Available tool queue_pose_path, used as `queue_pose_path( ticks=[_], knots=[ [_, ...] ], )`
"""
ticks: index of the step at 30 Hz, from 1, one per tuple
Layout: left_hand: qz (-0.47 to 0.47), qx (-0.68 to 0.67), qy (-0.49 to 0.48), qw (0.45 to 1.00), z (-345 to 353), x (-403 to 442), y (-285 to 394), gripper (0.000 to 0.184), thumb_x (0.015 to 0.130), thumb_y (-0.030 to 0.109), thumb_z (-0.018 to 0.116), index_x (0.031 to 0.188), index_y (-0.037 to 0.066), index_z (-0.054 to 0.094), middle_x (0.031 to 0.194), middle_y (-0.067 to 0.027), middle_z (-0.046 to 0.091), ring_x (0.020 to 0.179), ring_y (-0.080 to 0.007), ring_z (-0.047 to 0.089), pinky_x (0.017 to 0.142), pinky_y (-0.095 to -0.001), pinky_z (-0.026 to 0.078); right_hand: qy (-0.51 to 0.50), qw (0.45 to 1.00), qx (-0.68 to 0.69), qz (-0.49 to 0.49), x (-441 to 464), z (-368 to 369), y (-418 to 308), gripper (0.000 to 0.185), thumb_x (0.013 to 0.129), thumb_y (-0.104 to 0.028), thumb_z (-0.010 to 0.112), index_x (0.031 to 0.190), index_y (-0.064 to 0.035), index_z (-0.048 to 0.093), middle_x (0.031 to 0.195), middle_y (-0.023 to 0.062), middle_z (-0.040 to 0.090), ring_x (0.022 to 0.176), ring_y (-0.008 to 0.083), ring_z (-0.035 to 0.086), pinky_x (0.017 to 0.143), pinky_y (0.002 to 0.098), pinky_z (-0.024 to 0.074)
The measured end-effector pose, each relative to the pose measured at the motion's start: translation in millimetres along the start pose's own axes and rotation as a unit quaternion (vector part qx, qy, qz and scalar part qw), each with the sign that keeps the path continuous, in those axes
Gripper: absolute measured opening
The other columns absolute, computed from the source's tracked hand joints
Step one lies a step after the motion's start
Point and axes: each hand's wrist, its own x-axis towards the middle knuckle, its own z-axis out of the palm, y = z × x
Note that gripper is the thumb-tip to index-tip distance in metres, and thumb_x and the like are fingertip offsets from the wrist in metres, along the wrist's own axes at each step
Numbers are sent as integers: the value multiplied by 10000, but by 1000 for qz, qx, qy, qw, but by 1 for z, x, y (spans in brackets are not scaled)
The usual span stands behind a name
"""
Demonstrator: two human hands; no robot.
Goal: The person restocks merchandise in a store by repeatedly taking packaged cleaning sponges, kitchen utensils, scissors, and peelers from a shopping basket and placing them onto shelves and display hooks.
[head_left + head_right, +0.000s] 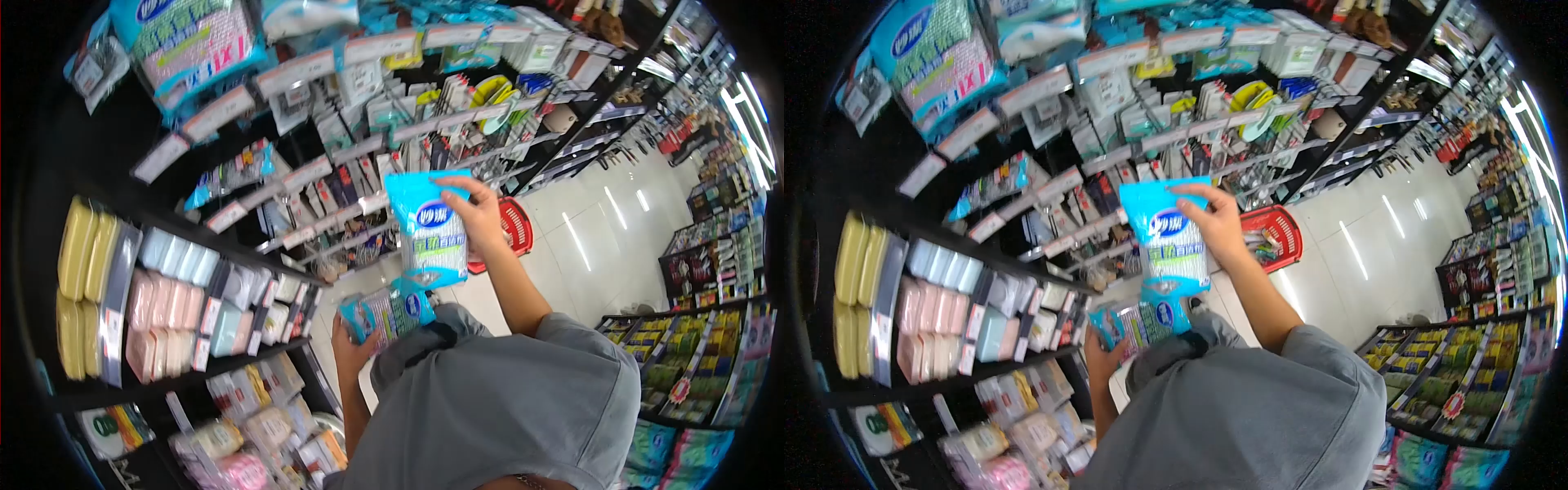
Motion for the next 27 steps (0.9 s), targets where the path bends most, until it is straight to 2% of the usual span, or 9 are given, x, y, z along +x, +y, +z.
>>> queue_pose_path(
  ticks=[2,3,5,8,14,16,19,24,27],
  knots=[
    [-19,-37,-2,999,2,-1,-15,568,643,178,767,1123,-36,553,1229,-179,486,1064,-310,556,871,-377,463,11,993,-99,-61,0,-10,16,202,812,-70,651,1006,-15,667,966,63,661,864,103,586,766,250,473],
    [2,-27,4,1000,-20,12,-11,580,636,183,771,1125,-37,549,1214,-180,494,1054,-311,559,863,-380,464,17,989,-94,-117,2,4,11,198,819,-75,651,1005,-9,665,960,70,660,857,106,589,752,245,476],
    [28,-5,5,1000,-19,6,-1,596,632,187,774,1134,-36,543,1207,-179,499,1051,-311,560,863,-381,462,30,996,-42,-70,-11,4,4,187,819,-83,661,990,-8,670,948,70,660,846,106,591,745,244,476],
    [43,11,4,999,-14,4,5,623,625,194,778,1151,-33,534,1197,-179,507,1051,-314,560,865,-386,457,48,997,15,-57,-21,-5,3,169,815,-85,672,964,-5,675,931,67,661,824,101,594,730,243,479],
    [27,-23,-16,999,-17,2,-15,651,616,207,784,1171,-22,533,1198,-185,510,1059,-329,554,874,-394,452,84,995,0,-61,-43,-18,-8,148,810,-78,680,936,-2,670,897,67,663,773,95,603,686,243,490],
    [66,26,-48,996,-21,2,-22,636,621,214,784,1165,-15,545,1209,-189,506,1067,-337,550,875,-399,451,96,993,14,-61,-49,-20,-6,145,809,-77,680,933,-3,666,890,68,663,757,93,606,669,242,494],
    [74,23,-60,995,-19,4,-18,617,624,221,783,1149,-13,557,1219,-193,500,1070,-346,547,870,-402,454,123,989,-1,-84,-57,-24,-8,146,808,-65,674,940,-5,659,862,53,662,726,94,617,634,242,506],
    [41,8,-74,996,-14,7,-9,615,630,214,785,1144,-28,549,1224,-189,493,1064,-332,551,862,-401,457,152,984,-47,-79,-61,-43,-16,160,810,-53,656,959,5,659,909,67,657,775,97,612,686,243,503],
    [23,-10,-70,997,-10,9,3,627,632,201,785,1151,-43,533,1228,-189,487,1065,-320,548,868,-396,452,177,977,-34,-110,-51,-55,-26,249,820,-30,631,1066,1,652,957,75,657,822,106,607,723,248,497]
  ],
)
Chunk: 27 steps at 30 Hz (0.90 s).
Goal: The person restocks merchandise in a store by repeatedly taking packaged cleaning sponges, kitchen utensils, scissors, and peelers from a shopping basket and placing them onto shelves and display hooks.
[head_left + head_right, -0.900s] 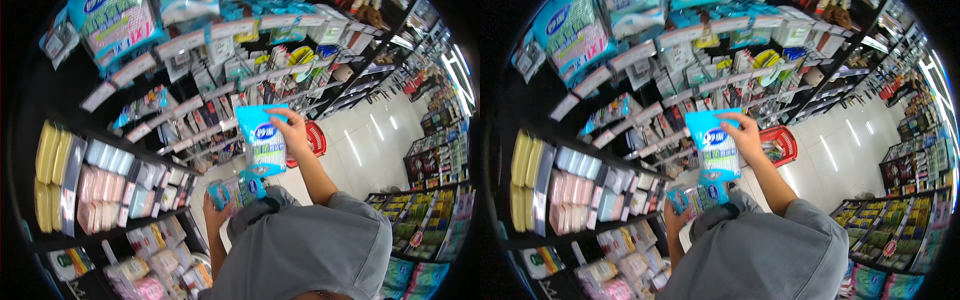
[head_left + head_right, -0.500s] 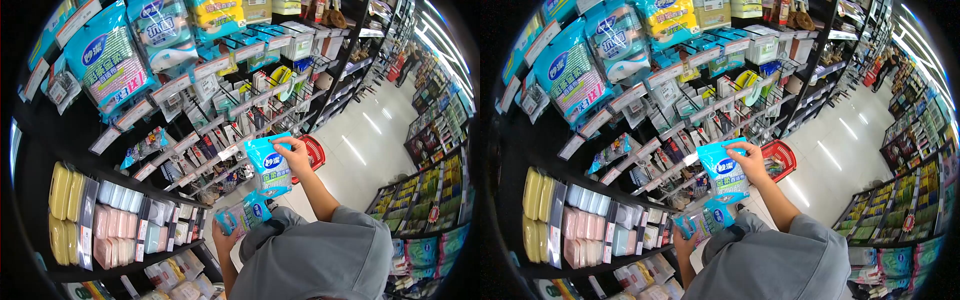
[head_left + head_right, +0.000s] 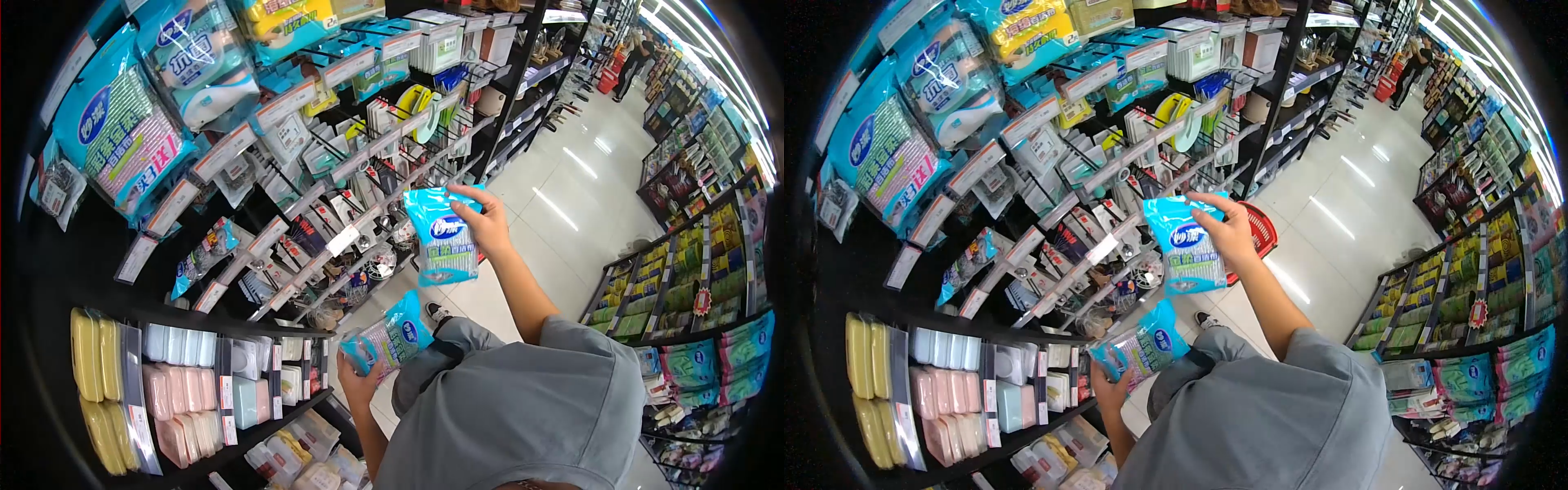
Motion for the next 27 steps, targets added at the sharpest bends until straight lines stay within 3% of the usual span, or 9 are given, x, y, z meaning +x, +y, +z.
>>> queue_pose_path(
  ticks=[1,4,8,11,12,16,21,23,27],
  knots=[
    [-13,-1,4,1000,2,1,3,633,634,193,784,1157,-51,524,1230,-190,484,1070,-316,543,877,-393,447,-12,999,34,39,8,-6,1,280,823,-23,622,1102,-3,643,971,85,660,845,111,603,744,253,495],
    [10,31,35,999,10,3,-9,649,632,183,783,1173,-52,512,1229,-194,483,1090,-325,527,908,-386,424,-11,999,-26,-21,43,-18,-2,257,826,-31,618,1077,3,656,979,88,670,858,110,601,772,252,485],
    [2,67,46,997,29,9,0,638,630,165,776,1173,-48,518,1220,-200,490,1112,-338,509,935,-387,403,12,997,-63,-49,113,-42,-2,262,788,-112,687,1012,23,675,915,84,677,809,112,607,727,241,480],
    [-14,119,45,992,52,24,17,622,628,147,770,1167,-46,527,1215,-204,496,1116,-350,504,941,-391,397,21,999,14,-48,167,-50,-10,225,756,-100,726,941,21,685,858,71,655,747,108,603,662,242,484],
    [-23,122,49,991,62,30,18,617,626,138,768,1164,-47,530,1218,-205,496,1119,-352,502,941,-391,397,20,996,11,-89,192,-57,-2,300,740,-77,736,1011,21,652,850,62,644,739,111,604,675,255,494],
    [-37,136,96,985,107,53,23,617,627,118,764,1173,-45,526,1223,-202,495,1124,-353,497,942,-392,394,28,993,46,-107,268,-70,4,543,704,-75,763,1193,8,540,931,105,620,807,156,609,726,291,508],
    [-74,106,95,987,165,81,24,619,636,113,758,1185,-44,518,1230,-195,486,1123,-345,498,932,-394,403,-29,994,77,-77,333,-83,11,476,715,-61,754,1141,24,558,965,132,627,824,180,624,713,303,523],
    [-76,116,94,986,185,89,39,614,642,121,764,1180,-46,520,1230,-189,480,1104,-335,510,901,-387,427,-108,985,132,-33,353,-78,4,415,729,-47,742,1098,26,568,945,129,636,805,181,635,693,308,536],
    [-90,80,124,985,214,92,54,603,648,131,768,1172,-45,528,1223,-184,482,1093,-328,516,891,-381,436,-171,960,218,-30,378,-59,2,361,738,-22,716,1062,39,569,937,126,646,805,183,644,711,312,548]
  ],
)
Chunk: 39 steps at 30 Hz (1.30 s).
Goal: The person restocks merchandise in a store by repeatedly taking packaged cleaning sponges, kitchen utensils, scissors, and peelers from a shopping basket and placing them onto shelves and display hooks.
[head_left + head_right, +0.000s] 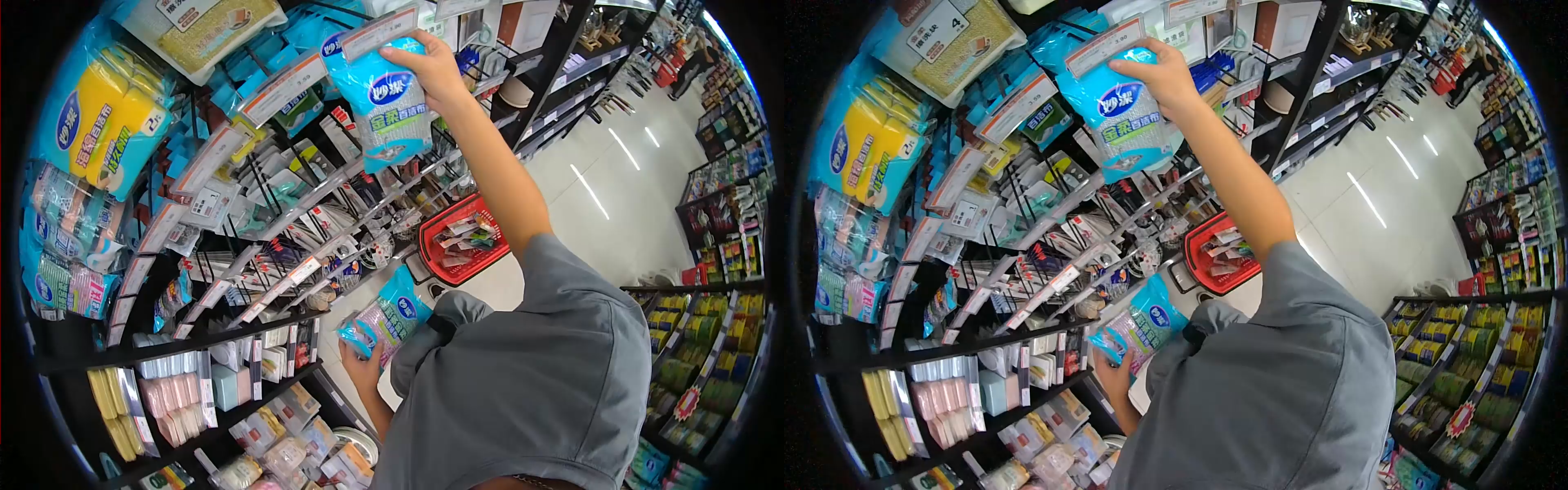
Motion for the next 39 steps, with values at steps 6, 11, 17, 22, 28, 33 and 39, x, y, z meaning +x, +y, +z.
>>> queue_pose_path(
  ticks=[6,11,17,22,28,33,39],
  knots=[
    [-12,-5,26,1000,14,-1,-2,605,651,165,783,1166,-39,538,1222,-175,482,1090,-309,524,895,-380,437,-10,999,18,-48,30,4,14,329,729,36,665,1049,35,588,934,122,655,802,179,642,723,315,541],
    [-11,21,32,999,18,8,9,620,648,185,790,1168,-39,538,1239,-179,472,1094,-315,526,901,-380,438,-9,997,-37,-67,38,-4,19,267,716,28,683,978,22,628,905,96,661,807,159,628,741,290,515],
    [-12,6,27,1000,24,11,1,593,643,198,791,1137,-34,560,1276,-202,451,1108,-338,521,906,-386,439,-15,999,-7,-38,37,-7,9,237,740,42,648,975,27,627,913,108,664,800,161,637,738,294,522],
    [3,25,14,1000,20,15,-8,598,633,192,792,1140,-28,562,1289,-224,443,1124,-362,511,918,-402,432,-44,998,49,23,44,-11,10,218,755,46,601,972,42,617,918,139,664,805,204,653,739,325,537],
    [29,33,19,999,14,13,-8,605,624,163,784,1149,-28,555,1298,-221,440,1116,-355,521,912,-403,436,-9,998,49,28,61,-8,24,174,796,-38,639,960,17,620,875,114,660,774,180,640,691,305,525],
    [19,-10,37,999,6,8,5,576,633,110,774,1143,-30,546,1184,-171,499,1046,-289,544,869,-366,451,-2,990,-114,-78,74,5,37,203,795,-165,722,913,-33,624,858,97,663,735,134,625,634,264,509],
    [4,-167,81,983,0,5,-1,655,648,46,762,1231,-38,474,1130,-108,520,1013,-211,532,864,-328,438,53,799,-446,-399,87,7,52,368,770,-150,731,1062,-9,557,966,167,618,808,276,650,682,330,498]
  ],
)
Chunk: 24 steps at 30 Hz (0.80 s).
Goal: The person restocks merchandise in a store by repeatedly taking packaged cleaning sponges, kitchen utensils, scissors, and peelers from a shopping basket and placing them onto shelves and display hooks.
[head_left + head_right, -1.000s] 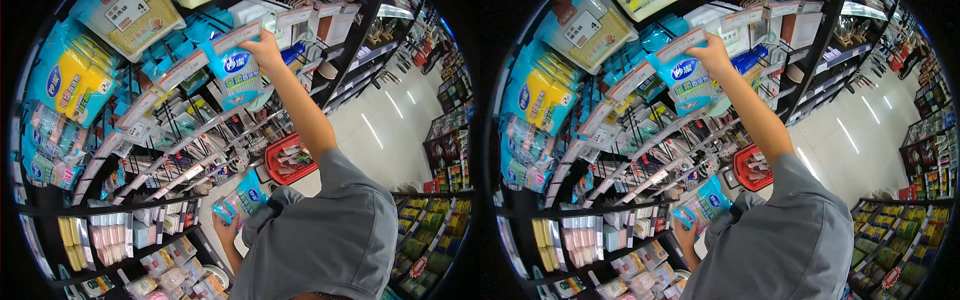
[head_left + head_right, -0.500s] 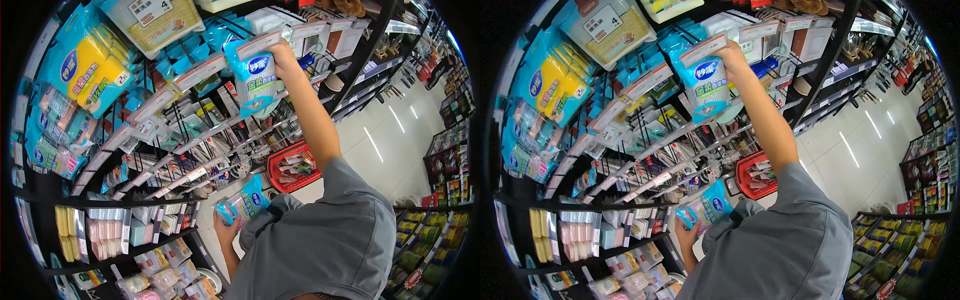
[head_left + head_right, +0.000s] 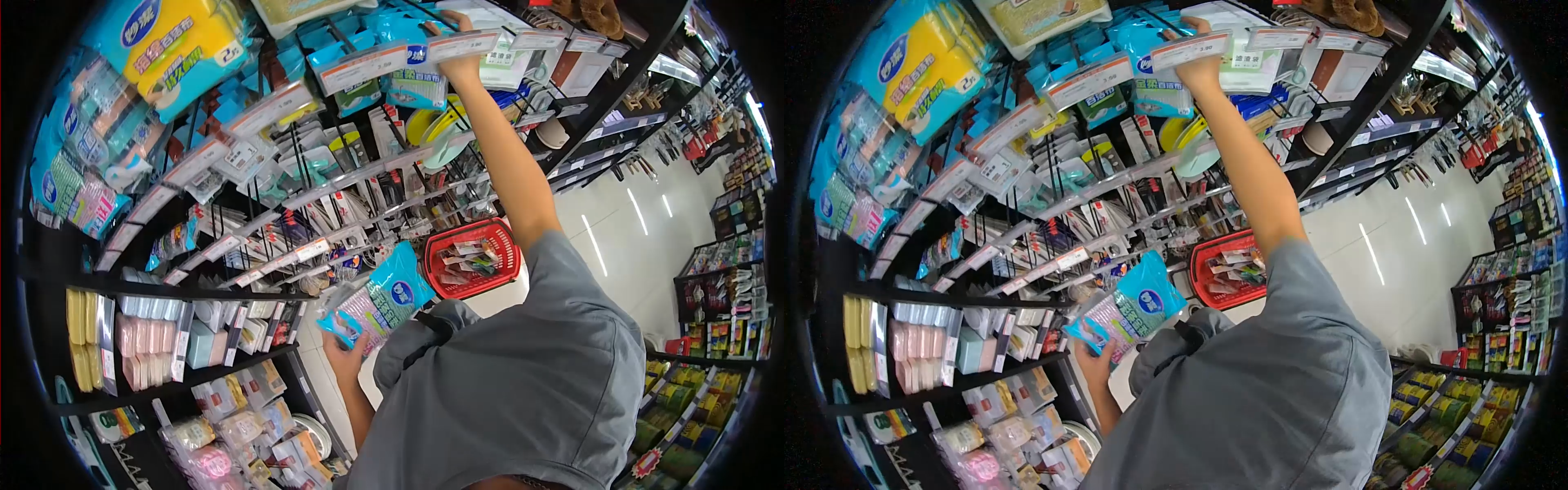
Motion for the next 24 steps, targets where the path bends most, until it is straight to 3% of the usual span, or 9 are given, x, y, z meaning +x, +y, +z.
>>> queue_pose_path(
  ticks=[2,4,8,10,14,16,18,22,24],
  knots=[
    [-18,-39,7,999,-1,-3,9,695,654,29,754,1270,-32,437,1154,-104,515,1025,-200,525,884,-333,430,59,996,-55,-34,-4,3,1,405,754,-149,715,1087,-3,537,1027,175,598,851,324,629,728,375,487],
    [-40,-109,33,993,-2,-7,18,713,663,11,740,1293,-33,408,1175,-105,509,1049,-195,516,900,-337,424,46,998,14,27,-12,-4,-16,409,753,-190,717,1089,-15,561,1022,194,600,1011,312,563,875,371,425],
    [-27,-221,129,966,1,-9,18,723,698,28,702,1331,-33,357,1190,-116,512,1064,-204,517,945,-352,397,-157,968,-178,86,-43,-27,-19,637,737,-160,730,1243,26,391,1077,200,583,1099,317,536,904,373,417],
    [5,-265,135,955,0,-6,19,691,727,61,671,1328,-33,344,1223,-135,495,1086,-234,520,963,-366,393,-66,991,51,101,-54,-43,-63,574,768,-124,705,1224,34,395,1115,182,568,1127,291,524,933,365,413],
    [41,-360,174,916,5,-3,34,671,753,89,647,1328,-42,326,1232,-160,493,1103,-265,525,964,-395,406,-40,949,234,208,-111,-75,-123,419,819,-20,622,1184,8,417,1172,151,515,1115,256,525,911,387,452],
    [52,-328,182,926,9,1,36,687,795,186,620,1357,-21,282,1267,-172,469,1119,-294,522,961,-435,422,-96,879,305,353,-160,-91,-137,407,834,-78,622,1183,-7,427,1159,143,523,1081,245,539,866,378,472],
    [44,-353,222,908,19,6,50,666,805,188,619,1348,-23,296,1257,-170,476,1112,-284,528,952,-431,429,-198,735,418,497,-202,-102,-158,353,861,-136,592,1166,-47,438,1110,102,525,1077,201,515,852,326,462],
    [16,-317,259,912,37,9,56,605,836,151,606,1334,-32,315,1228,-155,489,1077,-251,536,937,-404,436,-298,504,566,580,-259,-95,-208,603,805,-326,688,1278,-75,410,1228,103,517,1144,230,503,912,402,436],
    [5,-311,260,914,46,3,52,626,814,98,631,1342,-22,315,1216,-150,491,1075,-241,528,939,-393,432,-258,456,619,585,-269,-88,-234,651,787,-329,709,1302,-84,394,1256,99,510,1162,234,497,930,410,429]
  ],
)
